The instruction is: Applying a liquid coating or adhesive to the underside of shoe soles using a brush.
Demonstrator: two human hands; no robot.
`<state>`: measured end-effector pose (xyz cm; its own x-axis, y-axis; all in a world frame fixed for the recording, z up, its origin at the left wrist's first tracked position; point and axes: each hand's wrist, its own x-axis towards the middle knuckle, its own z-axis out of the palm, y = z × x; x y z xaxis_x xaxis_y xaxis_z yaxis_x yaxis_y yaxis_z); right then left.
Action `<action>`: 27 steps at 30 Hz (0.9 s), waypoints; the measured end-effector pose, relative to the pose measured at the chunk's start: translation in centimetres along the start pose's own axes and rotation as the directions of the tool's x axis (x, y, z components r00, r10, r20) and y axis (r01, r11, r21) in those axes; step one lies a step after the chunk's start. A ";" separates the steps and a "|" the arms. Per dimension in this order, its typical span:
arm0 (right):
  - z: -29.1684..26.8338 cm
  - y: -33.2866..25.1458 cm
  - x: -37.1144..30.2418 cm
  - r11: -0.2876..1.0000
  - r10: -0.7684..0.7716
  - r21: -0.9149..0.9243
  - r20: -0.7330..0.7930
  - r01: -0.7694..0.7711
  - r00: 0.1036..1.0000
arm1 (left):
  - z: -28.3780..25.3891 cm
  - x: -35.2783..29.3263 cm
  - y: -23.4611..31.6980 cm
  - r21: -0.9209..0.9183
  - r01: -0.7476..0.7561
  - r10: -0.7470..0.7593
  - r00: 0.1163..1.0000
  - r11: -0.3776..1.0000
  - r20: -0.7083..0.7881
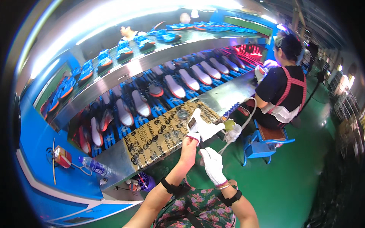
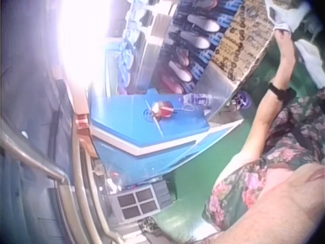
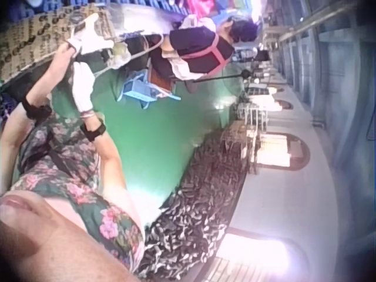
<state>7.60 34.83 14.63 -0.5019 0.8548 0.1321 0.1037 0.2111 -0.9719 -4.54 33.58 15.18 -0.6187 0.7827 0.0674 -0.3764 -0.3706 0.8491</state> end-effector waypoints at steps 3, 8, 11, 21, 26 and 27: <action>1.4 -2.0 -0.8 0.995 -0.023 -0.097 -0.019 0.021 1.000 | -1.0 0.1 -1.5 0.032 -0.036 0.039 0.993 0.999 -0.113; 3.2 -0.9 -1.1 0.986 0.052 0.162 0.000 -0.051 0.999 | -2.2 0.2 -2.2 0.233 -0.109 0.155 0.969 0.966 -0.190; 3.7 -1.2 -1.4 0.974 0.076 0.213 0.044 -0.084 0.996 | -2.8 -0.3 -0.8 0.322 -0.097 0.174 0.960 0.942 -0.218; 3.5 -2.0 -2.3 0.902 0.132 0.396 0.131 -0.174 0.983 | -4.2 -1.3 -0.6 -0.085 0.036 -0.041 0.997 0.996 -0.067; 3.3 -3.1 -2.5 0.723 0.241 0.566 0.329 -0.395 0.913 | -5.6 -1.3 -0.3 -0.326 0.107 -0.084 0.993 0.939 0.084; 3.3 -3.4 -2.6 0.624 0.269 0.632 0.380 -0.460 0.885 | -5.3 -1.4 0.1 -0.396 0.131 -0.093 0.989 0.909 0.114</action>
<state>5.73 30.31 16.90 -0.7425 0.6334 -0.2179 -0.2467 -0.5611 -0.7902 -7.38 29.79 12.35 -0.4982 0.8658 0.0477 -0.6960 -0.4322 0.5734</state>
